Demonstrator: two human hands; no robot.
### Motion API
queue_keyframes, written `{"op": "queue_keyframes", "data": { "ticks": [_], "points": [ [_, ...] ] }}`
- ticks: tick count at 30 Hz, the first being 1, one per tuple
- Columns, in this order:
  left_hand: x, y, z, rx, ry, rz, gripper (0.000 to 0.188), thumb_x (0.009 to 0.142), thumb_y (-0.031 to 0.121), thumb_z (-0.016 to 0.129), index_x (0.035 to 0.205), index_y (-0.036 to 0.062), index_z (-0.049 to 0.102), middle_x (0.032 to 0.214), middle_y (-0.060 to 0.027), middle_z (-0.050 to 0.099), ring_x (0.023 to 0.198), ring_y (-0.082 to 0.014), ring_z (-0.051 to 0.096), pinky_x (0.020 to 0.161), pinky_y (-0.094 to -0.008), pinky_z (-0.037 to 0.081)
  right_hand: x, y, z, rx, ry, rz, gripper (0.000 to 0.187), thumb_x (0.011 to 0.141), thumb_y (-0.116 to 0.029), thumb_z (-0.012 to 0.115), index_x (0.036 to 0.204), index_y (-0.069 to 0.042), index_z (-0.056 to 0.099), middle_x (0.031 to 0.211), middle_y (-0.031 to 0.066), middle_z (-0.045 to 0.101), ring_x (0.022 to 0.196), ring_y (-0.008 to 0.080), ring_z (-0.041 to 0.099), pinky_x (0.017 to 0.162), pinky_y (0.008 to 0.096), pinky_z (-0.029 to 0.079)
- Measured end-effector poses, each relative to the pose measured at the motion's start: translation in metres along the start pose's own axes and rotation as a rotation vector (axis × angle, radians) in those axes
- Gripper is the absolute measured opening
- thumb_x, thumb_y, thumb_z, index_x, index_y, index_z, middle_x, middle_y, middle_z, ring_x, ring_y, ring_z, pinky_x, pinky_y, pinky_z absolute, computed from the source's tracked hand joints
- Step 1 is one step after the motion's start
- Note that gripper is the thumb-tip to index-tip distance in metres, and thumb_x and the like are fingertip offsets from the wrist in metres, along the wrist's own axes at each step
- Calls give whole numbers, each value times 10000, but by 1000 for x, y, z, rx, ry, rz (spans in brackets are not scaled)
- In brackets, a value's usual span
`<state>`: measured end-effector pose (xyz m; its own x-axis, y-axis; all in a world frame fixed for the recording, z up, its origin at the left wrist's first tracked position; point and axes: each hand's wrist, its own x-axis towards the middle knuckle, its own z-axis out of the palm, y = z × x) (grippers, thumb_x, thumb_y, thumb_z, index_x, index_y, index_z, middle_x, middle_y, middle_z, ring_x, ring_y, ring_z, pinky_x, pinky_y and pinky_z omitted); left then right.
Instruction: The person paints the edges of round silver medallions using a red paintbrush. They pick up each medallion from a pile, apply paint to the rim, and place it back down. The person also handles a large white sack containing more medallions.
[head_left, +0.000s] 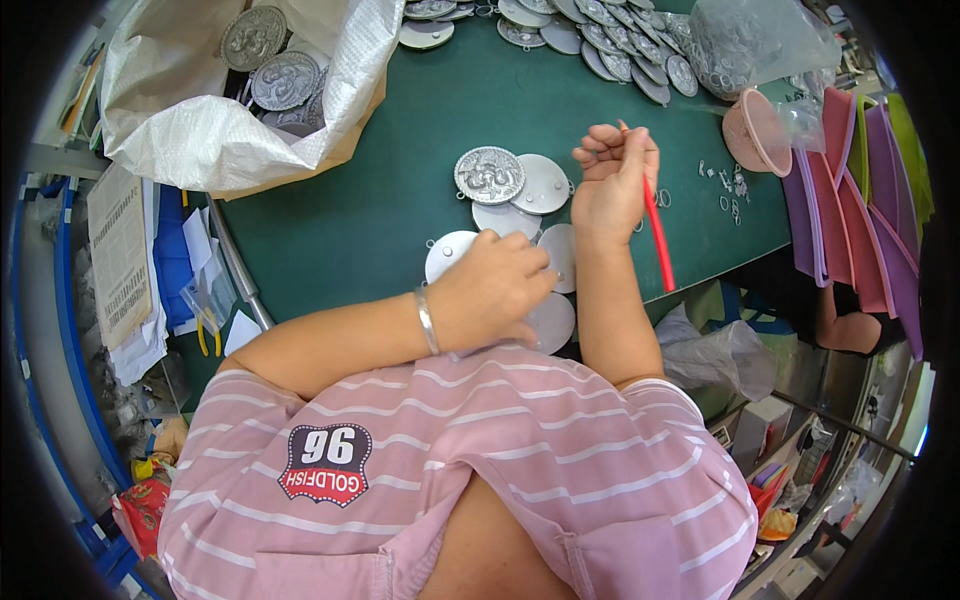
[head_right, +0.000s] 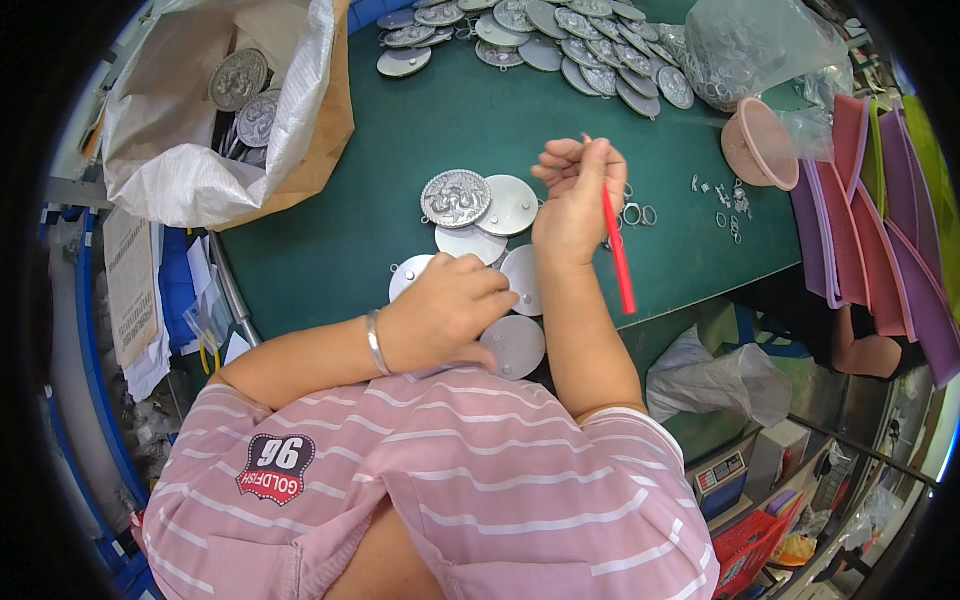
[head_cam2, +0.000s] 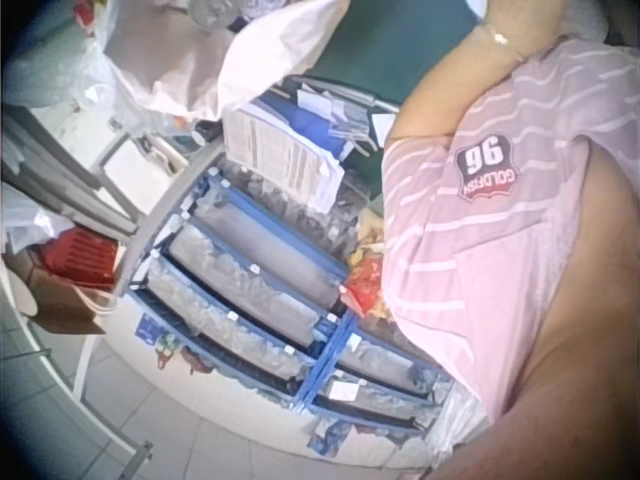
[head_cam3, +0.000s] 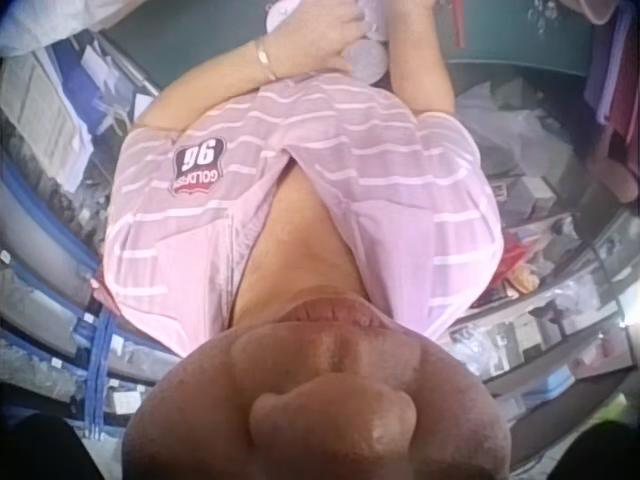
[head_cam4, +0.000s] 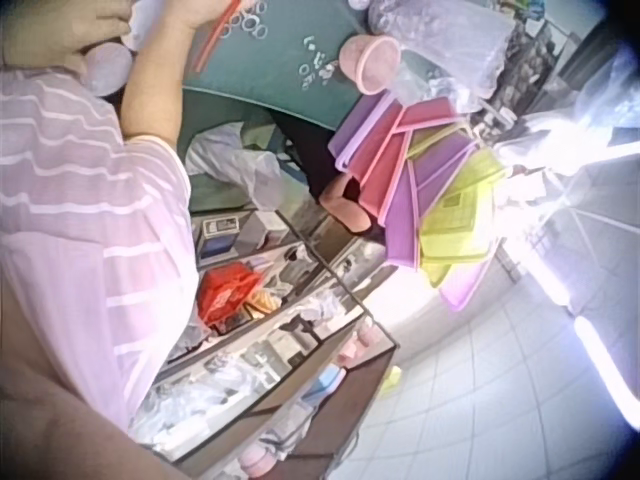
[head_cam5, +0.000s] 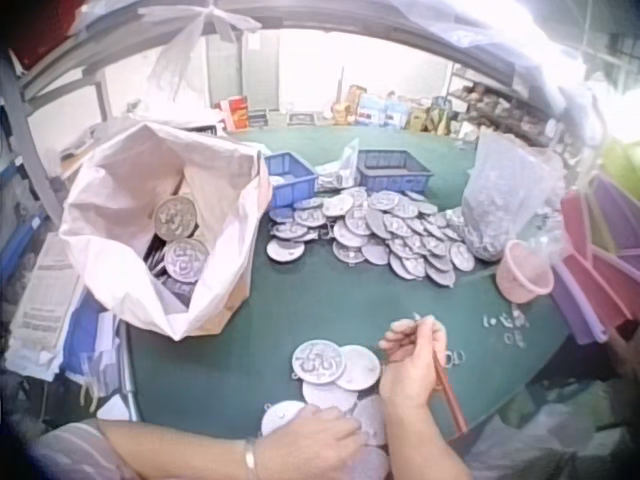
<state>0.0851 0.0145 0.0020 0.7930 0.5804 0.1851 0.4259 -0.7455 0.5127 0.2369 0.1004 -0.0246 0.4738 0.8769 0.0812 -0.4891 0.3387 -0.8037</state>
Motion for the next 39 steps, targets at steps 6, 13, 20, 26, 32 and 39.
{"op": "queue_keyframes", "data": {
  "ticks": [6,13,20,26,32,39],
  "points": [
    [3,15,26,215,-31,18,520,558,258,740,1026,75,604,975,-60,490,905,-220,467,718,-367,359,8,-33,-15,-17,-68,-37,213,946,-260,469,946,-47,476,728,89,593,590,142,537,522,255,453],
    [21,19,23,171,-177,175,181,748,142,530,914,88,579,983,-70,510,926,-231,478,757,-391,344,-2,-43,-28,-85,-64,11,188,943,-231,476,920,-45,495,690,69,572,557,113,506,498,233,423],
    [17,19,-3,-200,-203,46,219,700,54,627,895,83,532,728,-62,572,792,-248,570,909,-427,341,33,-46,-41,-184,-189,57,203,943,-249,477,903,-50,496,666,73,594,523,116,518,492,225,431],
    [-5,21,-133,166,793,75,207,661,-39,643,839,65,636,725,-51,612,696,-208,591,786,-403,453,139,-23,-80,-931,-255,-468,135,828,-88,623,869,-3,525,750,67,626,637,110,575,592,234,461],
    [-35,-40,-203,656,869,-495,283,765,0,628,1047,2,601,940,-118,640,862,-241,607,924,-334,405,208,-6,-53,-1462,-326,-691,224,704,-33,641,889,-75,523,785,153,593,731,342,586,646,402,469],
    [-20,-9,-176,307,1023,-194,240,754,-29,635,993,-11,618,978,-144,646,900,-251,618,817,-321,466,251,-2,-63,-1591,-372,-892,110,732,-89,620,771,-103,517,698,102,585,697,330,583,592,441,449]
  ]
}}
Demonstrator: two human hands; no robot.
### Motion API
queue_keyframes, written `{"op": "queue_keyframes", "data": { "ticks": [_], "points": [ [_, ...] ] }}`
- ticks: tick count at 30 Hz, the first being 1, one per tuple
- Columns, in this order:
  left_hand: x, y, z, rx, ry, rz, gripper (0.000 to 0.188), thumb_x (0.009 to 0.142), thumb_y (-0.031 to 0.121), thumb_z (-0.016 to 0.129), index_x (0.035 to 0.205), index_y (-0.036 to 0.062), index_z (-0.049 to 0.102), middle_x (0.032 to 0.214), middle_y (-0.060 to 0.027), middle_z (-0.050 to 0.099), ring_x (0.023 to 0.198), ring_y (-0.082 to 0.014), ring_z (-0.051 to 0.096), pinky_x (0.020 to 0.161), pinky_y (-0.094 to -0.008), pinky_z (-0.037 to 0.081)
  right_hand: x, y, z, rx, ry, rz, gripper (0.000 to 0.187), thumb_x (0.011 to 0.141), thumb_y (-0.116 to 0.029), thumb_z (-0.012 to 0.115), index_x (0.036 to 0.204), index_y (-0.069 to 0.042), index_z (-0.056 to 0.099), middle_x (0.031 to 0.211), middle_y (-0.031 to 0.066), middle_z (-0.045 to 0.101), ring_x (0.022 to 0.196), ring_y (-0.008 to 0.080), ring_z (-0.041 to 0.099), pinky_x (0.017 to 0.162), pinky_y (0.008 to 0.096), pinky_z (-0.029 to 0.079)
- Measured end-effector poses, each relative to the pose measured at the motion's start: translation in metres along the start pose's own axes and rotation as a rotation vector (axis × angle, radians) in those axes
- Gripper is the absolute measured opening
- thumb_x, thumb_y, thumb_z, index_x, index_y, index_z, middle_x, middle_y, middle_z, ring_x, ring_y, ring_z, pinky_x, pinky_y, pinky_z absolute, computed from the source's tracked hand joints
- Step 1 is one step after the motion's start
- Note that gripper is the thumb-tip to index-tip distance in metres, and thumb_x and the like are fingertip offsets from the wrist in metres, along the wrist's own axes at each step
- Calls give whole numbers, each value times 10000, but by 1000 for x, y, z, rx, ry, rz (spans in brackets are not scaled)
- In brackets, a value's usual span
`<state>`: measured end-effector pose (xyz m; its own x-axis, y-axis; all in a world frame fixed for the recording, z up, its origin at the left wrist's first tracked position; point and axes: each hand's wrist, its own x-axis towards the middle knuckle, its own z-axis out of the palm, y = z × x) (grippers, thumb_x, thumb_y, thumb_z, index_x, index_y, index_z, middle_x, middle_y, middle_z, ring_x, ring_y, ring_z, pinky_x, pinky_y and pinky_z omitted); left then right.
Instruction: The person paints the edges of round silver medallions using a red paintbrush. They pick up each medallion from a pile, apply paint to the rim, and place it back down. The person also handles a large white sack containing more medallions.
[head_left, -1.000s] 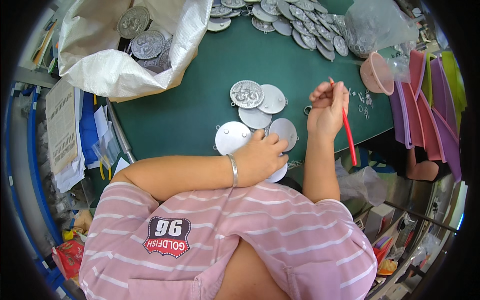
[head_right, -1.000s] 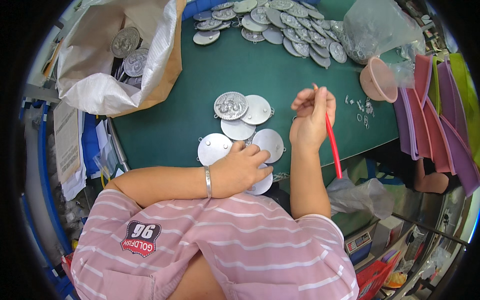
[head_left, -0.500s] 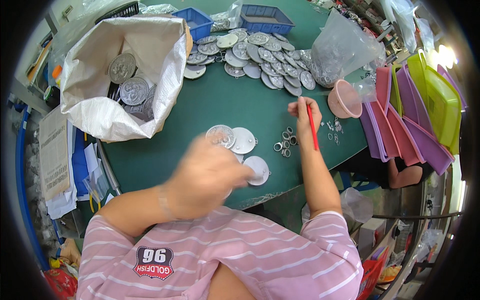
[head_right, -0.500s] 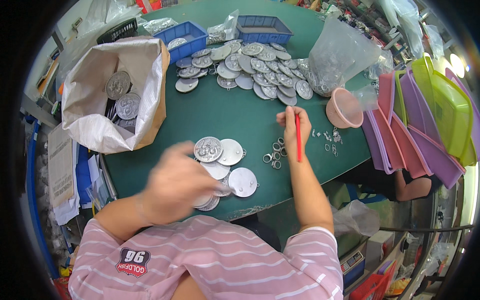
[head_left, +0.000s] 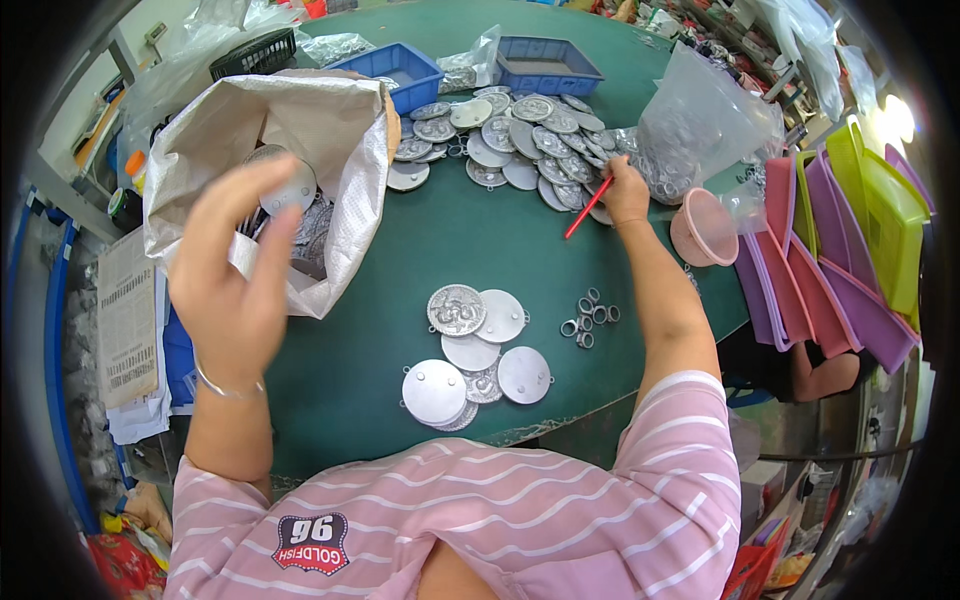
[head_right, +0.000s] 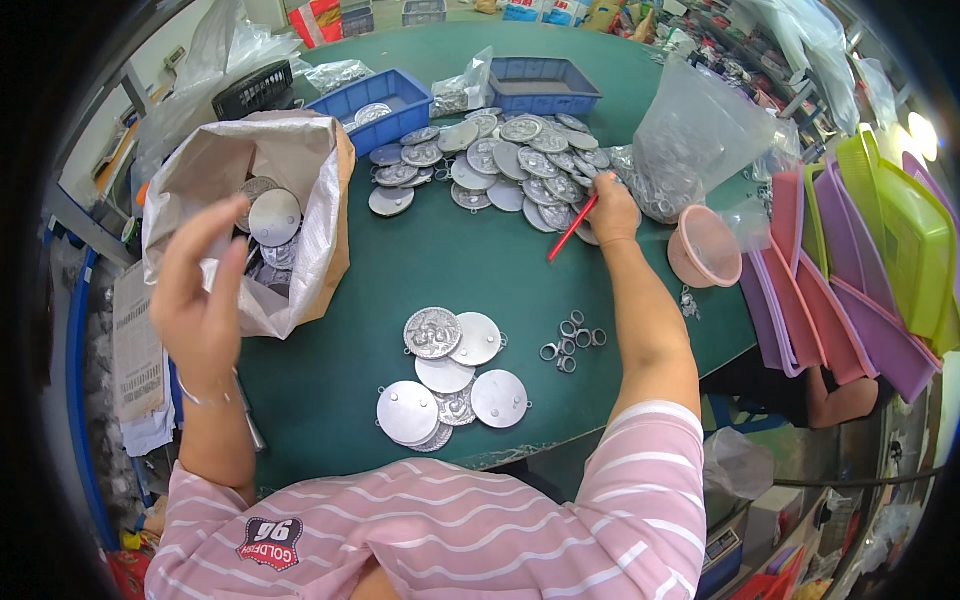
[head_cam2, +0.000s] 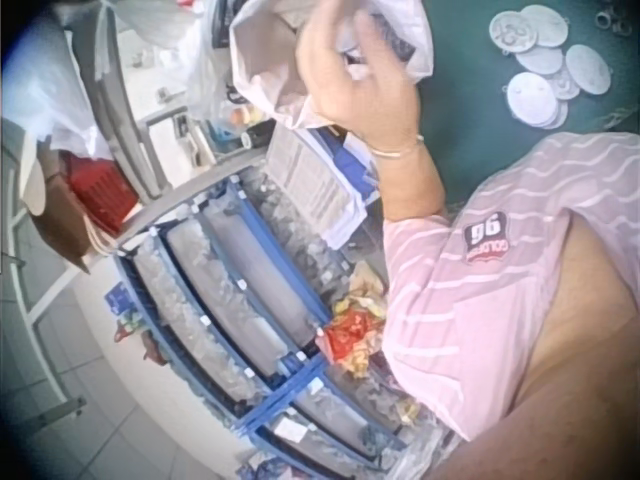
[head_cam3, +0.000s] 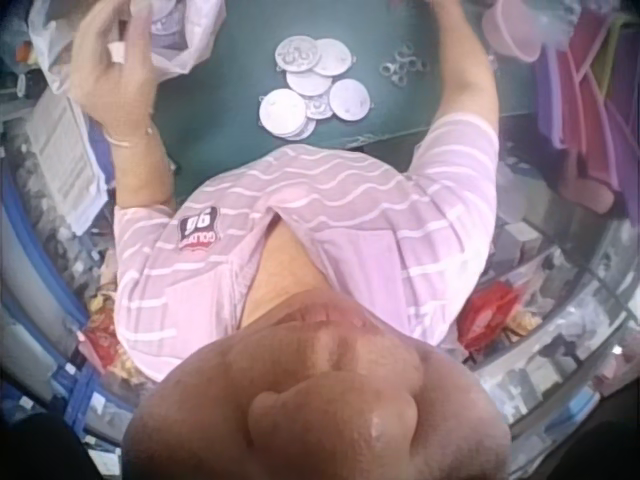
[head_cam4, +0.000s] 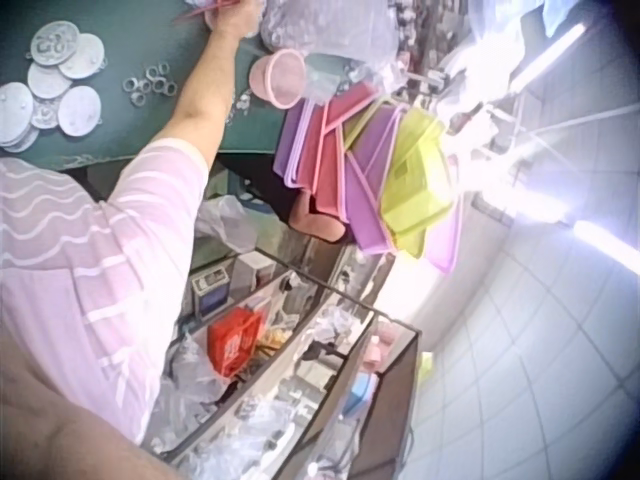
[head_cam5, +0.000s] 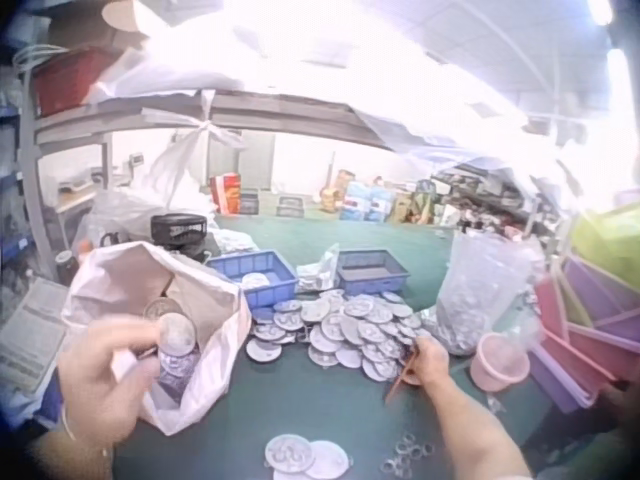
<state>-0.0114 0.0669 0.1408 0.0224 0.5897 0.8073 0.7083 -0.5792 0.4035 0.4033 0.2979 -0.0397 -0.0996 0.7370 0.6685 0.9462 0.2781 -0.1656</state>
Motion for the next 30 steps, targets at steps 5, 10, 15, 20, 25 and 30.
{"op": "queue_keyframes", "data": {
  "ticks": [5,10,15,20,25,30],
  "points": [
    [-47,31,14,-533,-220,6,243,708,-80,662,942,-24,627,895,-132,653,795,-235,632,666,-285,505,7,-51,-49,512,82,214,190,763,-22,643,707,-78,470,755,91,631,635,224,594,561,299,458],
    [-80,30,52,-586,-458,-338,568,766,71,689,1265,-22,432,1206,-192,518,1075,-261,543,903,-337,444,-35,-151,-114,1328,-292,579,273,760,81,644,703,-69,423,754,80,613,664,101,543,580,229,443],
    [-106,12,72,-1208,-542,-958,519,787,81,685,1228,-55,450,1034,-121,603,928,-155,589,807,-274,486,-92,-227,-139,1468,-527,292,280,753,50,681,702,-59,428,814,120,641,700,105,557,637,231,452],
    [-124,7,59,-1128,-288,-1100,301,779,-15,655,1062,-47,558,966,-82,625,854,-104,592,765,-240,493,-118,-263,-137,1694,-355,525,319,757,50,679,735,-64,382,837,142,639,753,133,580,693,256,473],
    [-142,1,55,-1254,-145,-1028,320,747,-44,676,1042,-9,554,971,-96,626,899,-156,606,810,-284,500,-148,-264,-130,1593,-331,409,363,719,97,686,733,-74,367,848,154,637,761,135,584,698,264,483],
    [-145,-5,55,-1187,-303,-1017,324,784,24,663,1083,-22,548,1000,-145,626,930,-195,614,806,-291,507,-143,-263,-130,1409,-203,148,365,705,106,691,707,-61,366,819,183,637,719,159,605,657,259,497]
  ]
}}
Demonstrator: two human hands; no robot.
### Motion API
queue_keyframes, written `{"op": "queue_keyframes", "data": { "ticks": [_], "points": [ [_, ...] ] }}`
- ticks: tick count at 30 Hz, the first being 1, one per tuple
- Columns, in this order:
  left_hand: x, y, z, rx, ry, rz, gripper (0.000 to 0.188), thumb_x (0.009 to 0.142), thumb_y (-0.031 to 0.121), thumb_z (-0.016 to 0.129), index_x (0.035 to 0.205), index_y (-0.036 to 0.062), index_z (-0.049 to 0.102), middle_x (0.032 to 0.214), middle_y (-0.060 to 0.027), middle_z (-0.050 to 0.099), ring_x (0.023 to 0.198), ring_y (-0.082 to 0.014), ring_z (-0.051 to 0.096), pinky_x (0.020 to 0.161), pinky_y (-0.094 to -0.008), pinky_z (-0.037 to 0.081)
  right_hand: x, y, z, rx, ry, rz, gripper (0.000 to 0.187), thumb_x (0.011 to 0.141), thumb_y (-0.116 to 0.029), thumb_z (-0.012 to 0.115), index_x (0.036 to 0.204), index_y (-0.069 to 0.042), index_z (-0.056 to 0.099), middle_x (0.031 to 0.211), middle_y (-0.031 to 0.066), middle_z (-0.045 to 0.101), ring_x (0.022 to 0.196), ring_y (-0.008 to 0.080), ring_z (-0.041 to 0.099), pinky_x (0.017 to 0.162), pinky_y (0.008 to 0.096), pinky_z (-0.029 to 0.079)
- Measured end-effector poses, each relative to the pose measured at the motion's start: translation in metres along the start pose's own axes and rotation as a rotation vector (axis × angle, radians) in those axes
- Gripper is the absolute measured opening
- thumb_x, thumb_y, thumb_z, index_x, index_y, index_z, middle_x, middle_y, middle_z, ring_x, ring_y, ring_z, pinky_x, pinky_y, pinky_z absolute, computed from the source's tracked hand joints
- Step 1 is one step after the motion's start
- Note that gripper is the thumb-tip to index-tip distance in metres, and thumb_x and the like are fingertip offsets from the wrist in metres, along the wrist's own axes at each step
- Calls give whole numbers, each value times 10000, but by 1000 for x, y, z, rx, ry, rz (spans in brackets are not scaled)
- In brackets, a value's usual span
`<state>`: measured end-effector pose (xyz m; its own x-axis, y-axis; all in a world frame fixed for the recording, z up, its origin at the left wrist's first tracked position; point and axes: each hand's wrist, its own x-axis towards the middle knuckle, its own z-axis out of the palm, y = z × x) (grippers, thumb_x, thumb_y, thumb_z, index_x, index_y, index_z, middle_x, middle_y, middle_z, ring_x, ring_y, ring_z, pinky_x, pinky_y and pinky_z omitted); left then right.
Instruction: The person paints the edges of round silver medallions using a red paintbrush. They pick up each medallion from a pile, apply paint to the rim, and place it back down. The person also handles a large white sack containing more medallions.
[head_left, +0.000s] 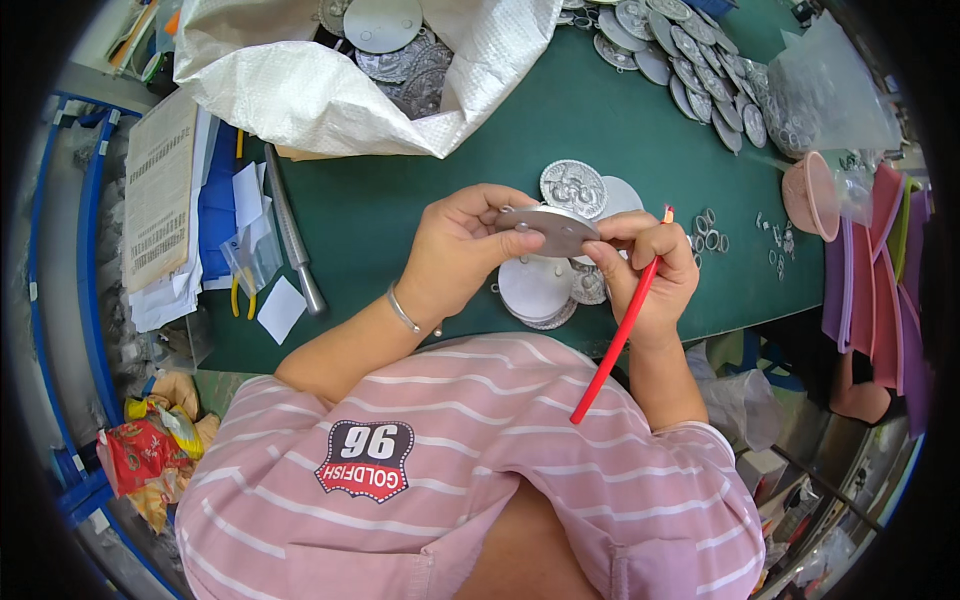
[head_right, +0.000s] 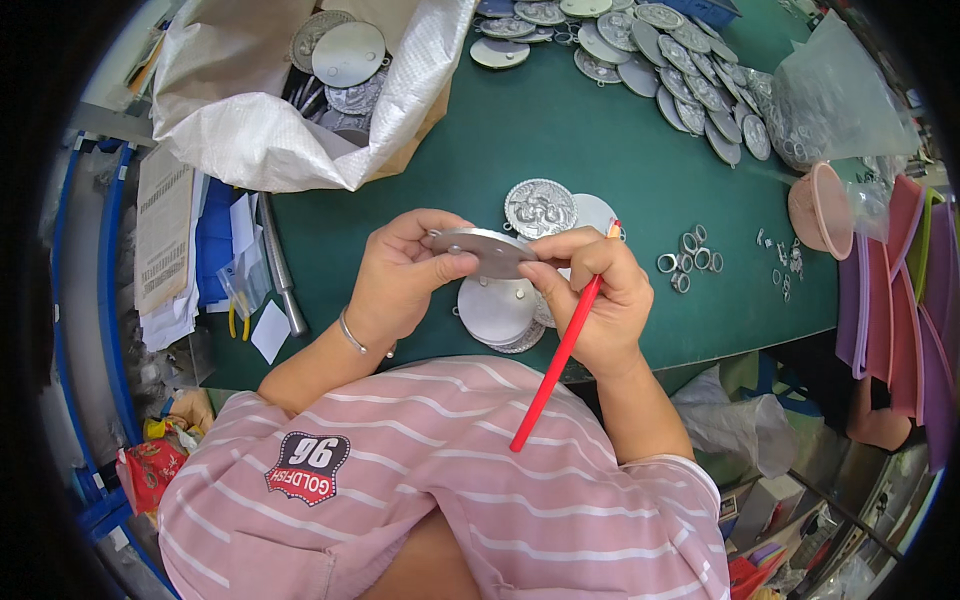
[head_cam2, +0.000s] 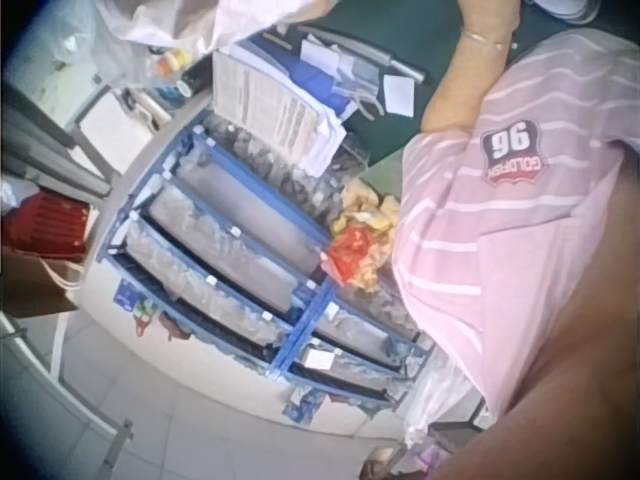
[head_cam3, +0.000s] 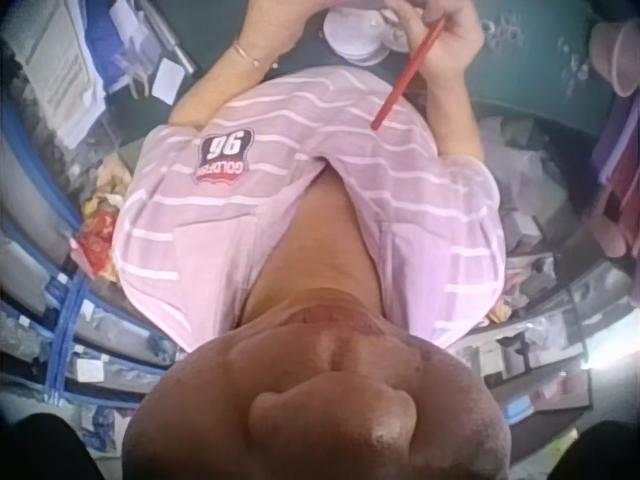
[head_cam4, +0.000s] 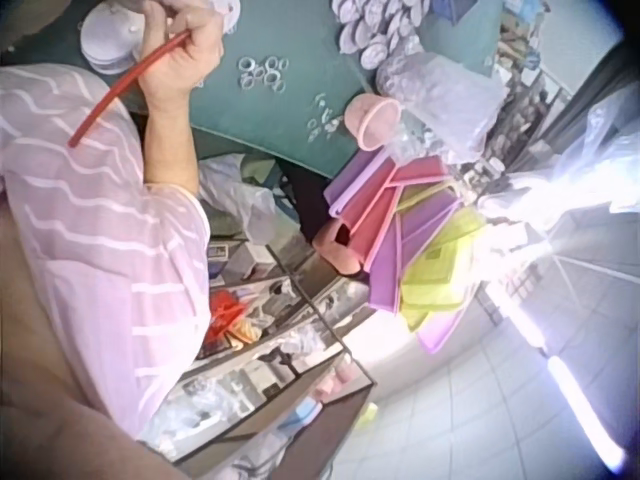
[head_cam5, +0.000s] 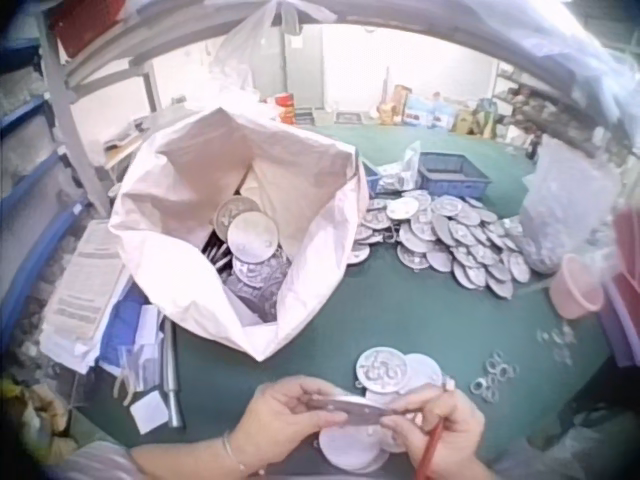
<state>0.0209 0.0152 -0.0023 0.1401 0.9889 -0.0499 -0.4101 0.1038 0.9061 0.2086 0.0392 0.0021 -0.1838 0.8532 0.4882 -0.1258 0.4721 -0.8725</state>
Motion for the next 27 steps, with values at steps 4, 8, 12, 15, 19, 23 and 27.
{"op": "queue_keyframes", "data": {
  "ticks": [4,8,12,15,19,23,27],
  "points": [
    [-4,1,-10,-325,-114,-272,450,841,201,633,1201,-27,488,1070,-179,604,971,-243,612,840,-318,503,4,-2,-3,-102,-18,-100,357,691,108,696,698,-57,379,824,186,644,736,181,620,657,271,501],
    [8,-1,-23,-595,-231,-593,555,848,277,617,1270,-24,418,1103,-171,587,983,-248,609,849,-344,505,16,-1,-7,-184,-158,-203,332,700,98,685,699,-51,388,857,188,647,793,205,631,694,300,509],
    [2,-1,-4,-381,5,-305,485,824,155,645,1225,-34,449,1075,-160,597,949,-232,619,839,-347,510,9,9,1,84,-5,151,263,764,88,624,754,-44,397,975,194,624,902,222,618,772,318,509],
    [0,-3,-3,-312,39,-217,412,785,43,659,1155,-38,497,1044,-150,611,926,-222,624,834,-343,511,7,4,-1,246,61,305,286,759,89,639,780,-52,392,996,190,613,917,193,602,763,304,514],
    [-5,-6,-2,-151,47,-97,312,749,-59,643,1050,-34,562,1000,-143,627,901,-219,627,806,-329,522,4,4,2,180,30,159,340,724,101,676,757,-67,381,946,195,624,824,170,614,733,273,505],
    [-8,-4,0,-12,24,27,240,745,-119,605,974,-48,611,989,-155,640,913,-209,626,801,-302,521,4,2,0,169,14,84,347,725,102,675,745,-71,375,909,192,631,808,175,618,725,272,495],
    [-8,3,7,75,26,94,249,754,-142,583,975,-44,641,992,-122,655,900,-156,624,797,-259,511,4,3,-2,152,-7,60,347,720,106,674,742,-69,375,907,187,633,816,184,620,729,282,493]
  ]
}}
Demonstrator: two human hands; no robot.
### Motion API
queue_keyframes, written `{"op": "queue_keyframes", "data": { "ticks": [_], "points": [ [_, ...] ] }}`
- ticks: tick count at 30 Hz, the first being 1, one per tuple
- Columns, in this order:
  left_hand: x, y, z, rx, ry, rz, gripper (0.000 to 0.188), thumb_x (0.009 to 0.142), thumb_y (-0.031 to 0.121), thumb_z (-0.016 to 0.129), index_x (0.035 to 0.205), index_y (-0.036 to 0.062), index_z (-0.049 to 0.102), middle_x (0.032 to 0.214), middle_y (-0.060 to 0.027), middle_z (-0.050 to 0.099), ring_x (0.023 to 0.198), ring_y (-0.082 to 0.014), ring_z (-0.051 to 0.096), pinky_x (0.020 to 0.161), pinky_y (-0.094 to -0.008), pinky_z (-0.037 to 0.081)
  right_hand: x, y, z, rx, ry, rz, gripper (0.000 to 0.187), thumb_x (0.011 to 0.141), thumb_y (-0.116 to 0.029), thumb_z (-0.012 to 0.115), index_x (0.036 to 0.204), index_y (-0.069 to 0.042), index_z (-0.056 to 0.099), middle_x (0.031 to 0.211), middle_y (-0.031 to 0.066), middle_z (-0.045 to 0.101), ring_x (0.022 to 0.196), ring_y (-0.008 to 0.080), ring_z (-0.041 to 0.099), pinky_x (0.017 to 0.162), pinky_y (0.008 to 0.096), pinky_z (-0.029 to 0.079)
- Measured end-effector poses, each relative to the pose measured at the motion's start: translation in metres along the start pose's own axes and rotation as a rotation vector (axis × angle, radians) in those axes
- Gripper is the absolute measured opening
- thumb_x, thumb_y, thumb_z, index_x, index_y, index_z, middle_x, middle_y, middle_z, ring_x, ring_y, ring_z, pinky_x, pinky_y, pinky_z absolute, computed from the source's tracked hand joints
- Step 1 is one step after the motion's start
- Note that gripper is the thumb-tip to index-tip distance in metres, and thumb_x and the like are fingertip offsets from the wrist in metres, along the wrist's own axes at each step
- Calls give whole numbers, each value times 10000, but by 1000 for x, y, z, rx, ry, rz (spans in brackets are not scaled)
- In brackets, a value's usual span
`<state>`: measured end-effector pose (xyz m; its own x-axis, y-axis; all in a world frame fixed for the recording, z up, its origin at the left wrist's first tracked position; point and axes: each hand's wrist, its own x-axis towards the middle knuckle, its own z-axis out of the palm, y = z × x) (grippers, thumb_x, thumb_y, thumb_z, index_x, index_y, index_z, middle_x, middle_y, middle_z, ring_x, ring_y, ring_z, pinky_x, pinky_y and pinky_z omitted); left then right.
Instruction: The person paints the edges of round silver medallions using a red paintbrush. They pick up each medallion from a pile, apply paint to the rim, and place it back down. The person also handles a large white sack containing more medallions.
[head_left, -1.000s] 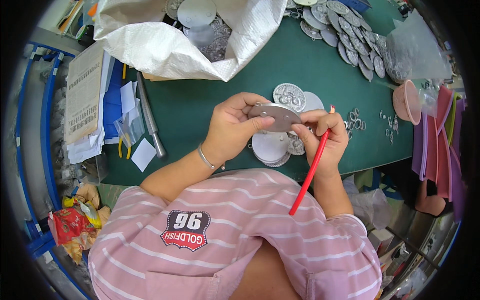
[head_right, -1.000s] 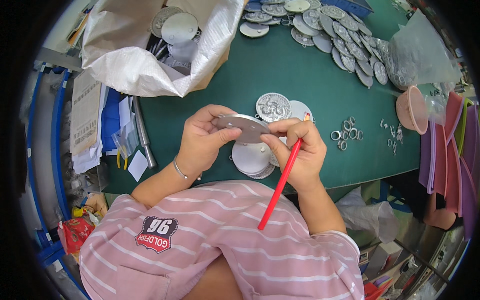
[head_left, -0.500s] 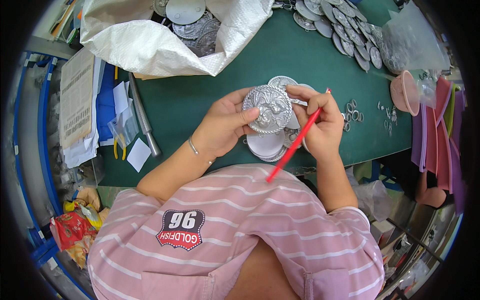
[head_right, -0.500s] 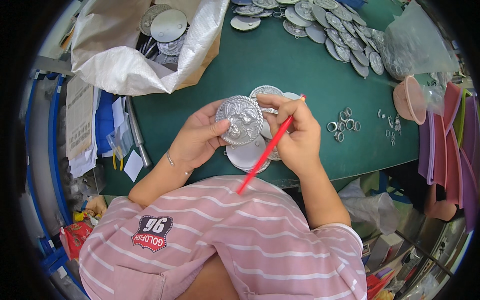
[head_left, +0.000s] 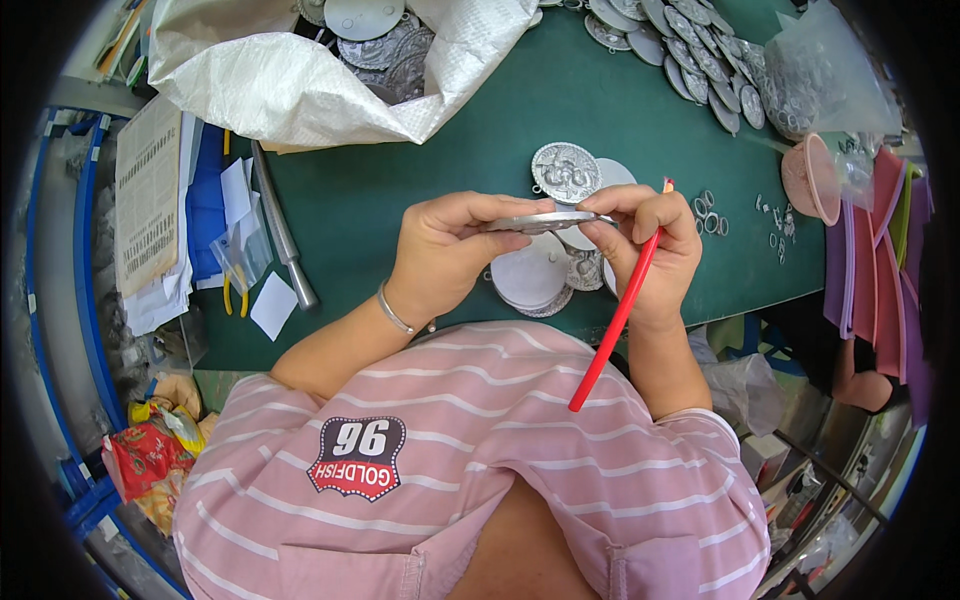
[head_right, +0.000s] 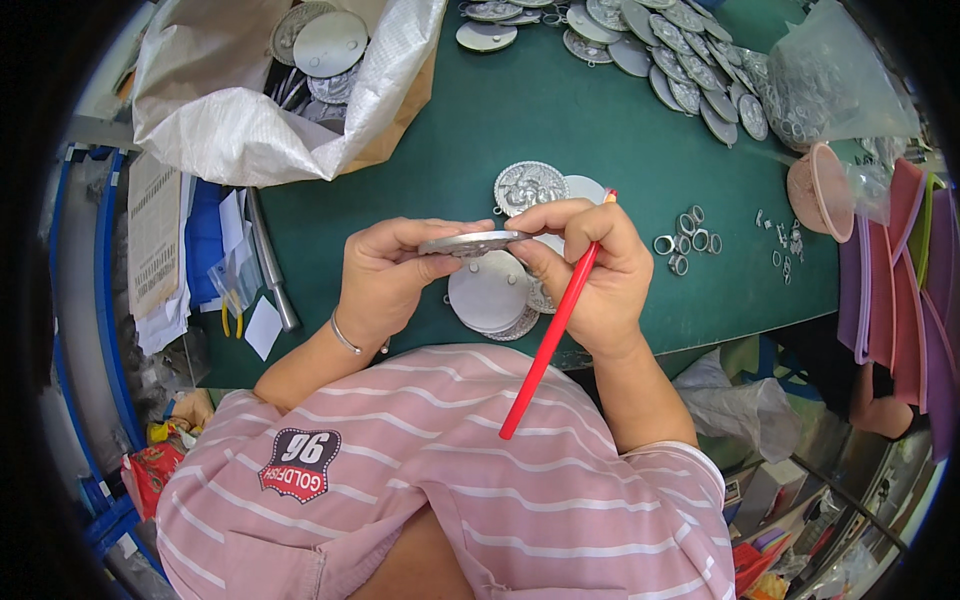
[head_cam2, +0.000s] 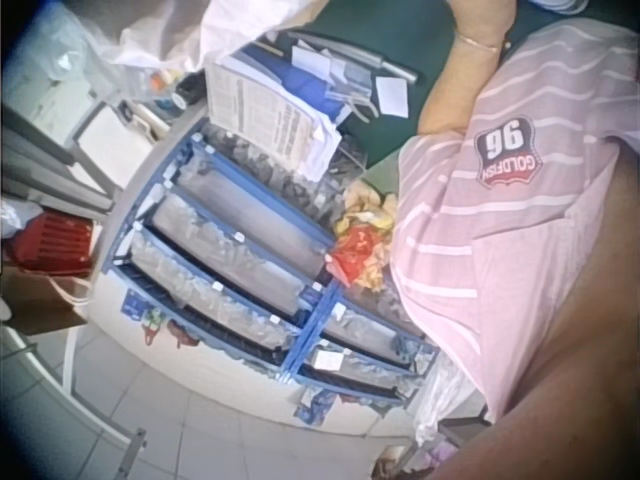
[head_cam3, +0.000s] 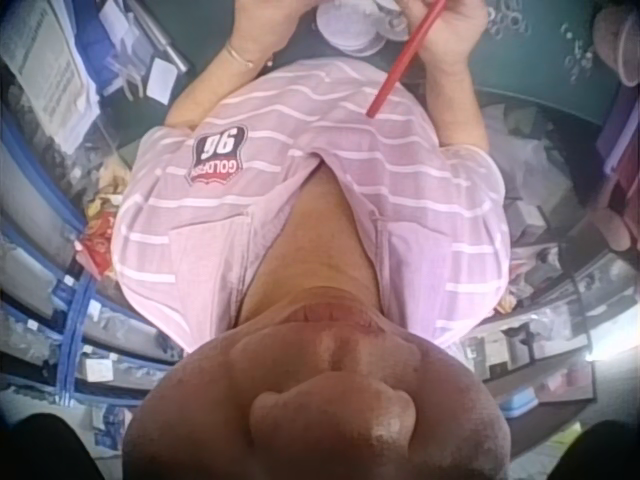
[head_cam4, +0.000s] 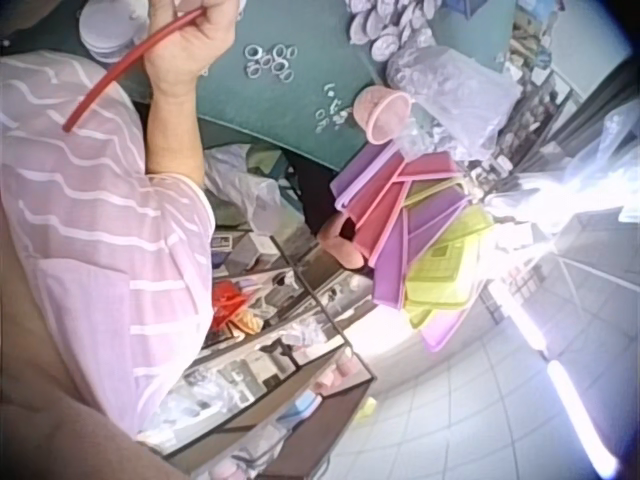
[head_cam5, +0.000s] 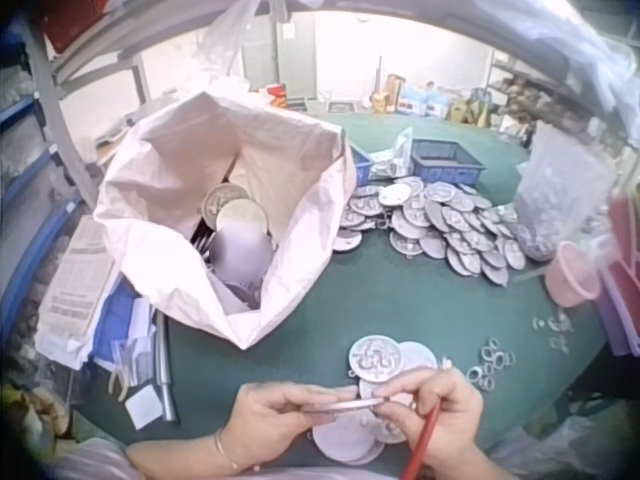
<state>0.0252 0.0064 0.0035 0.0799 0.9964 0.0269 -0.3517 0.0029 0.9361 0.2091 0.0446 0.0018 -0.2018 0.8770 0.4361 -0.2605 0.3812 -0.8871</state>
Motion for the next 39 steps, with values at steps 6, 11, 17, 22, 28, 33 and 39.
{"op": "queue_keyframes", "data": {
  "ticks": [6,11,17,22,28,33,39],
  "points": [
    [-2,4,0,384,-39,151,243,730,-81,633,965,-22,648,946,-119,667,851,-152,637,788,-250,511,4,-2,3,-157,-237,-134,339,705,102,682,749,-62,388,886,175,638,794,187,614,710,265,485],
    [5,7,1,437,-64,50,273,693,-68,687,960,-49,632,961,-115,652,853,-156,632,782,-252,512,-8,11,4,197,64,149,331,721,130,655,742,-71,393,898,181,629,768,176,610,711,273,506],
    [7,-2,-6,396,-62,-26,271,701,-38,699,966,-29,642,944,-100,654,827,-142,634,762,-247,515,-7,9,3,342,70,130,329,720,155,633,755,-74,399,902,182,616,814,190,612,728,281,514],
    [3,6,0,519,-68,81,223,694,-60,686,912,-15,660,871,-105,669,769,-139,637,667,-244,510,-11,9,-2,171,19,152,260,765,90,633,787,-58,421,914,177,615,806,166,599,723,260,490],
    [2,-2,-3,697,22,446,257,644,-96,672,880,5,671,827,-126,664,719,-216,643,617,-279,500,-4,-6,12,-85,201,-24,107,900,-88,494,882,17,482,757,99,548,638,112,474,585,242,398],
    [5,-4,-2,690,32,545,233,633,-98,673,842,5,657,795,-118,655,691,-233,633,607,-295,502,-7,-12,20,-74,102,-128,175,919,-121,449,782,-15,429,626,84,470,489,97,352,467,221,311],
    [1,-3,2,699,22,549,209,635,-87,674,820,7,650,769,-116,643,666,-244,624,591,-305,499,-7,-12,24,-217,32,-22,191,918,-65,443,736,-47,385,606,58,461,494,83,365,466,220,312]
  ]
}}
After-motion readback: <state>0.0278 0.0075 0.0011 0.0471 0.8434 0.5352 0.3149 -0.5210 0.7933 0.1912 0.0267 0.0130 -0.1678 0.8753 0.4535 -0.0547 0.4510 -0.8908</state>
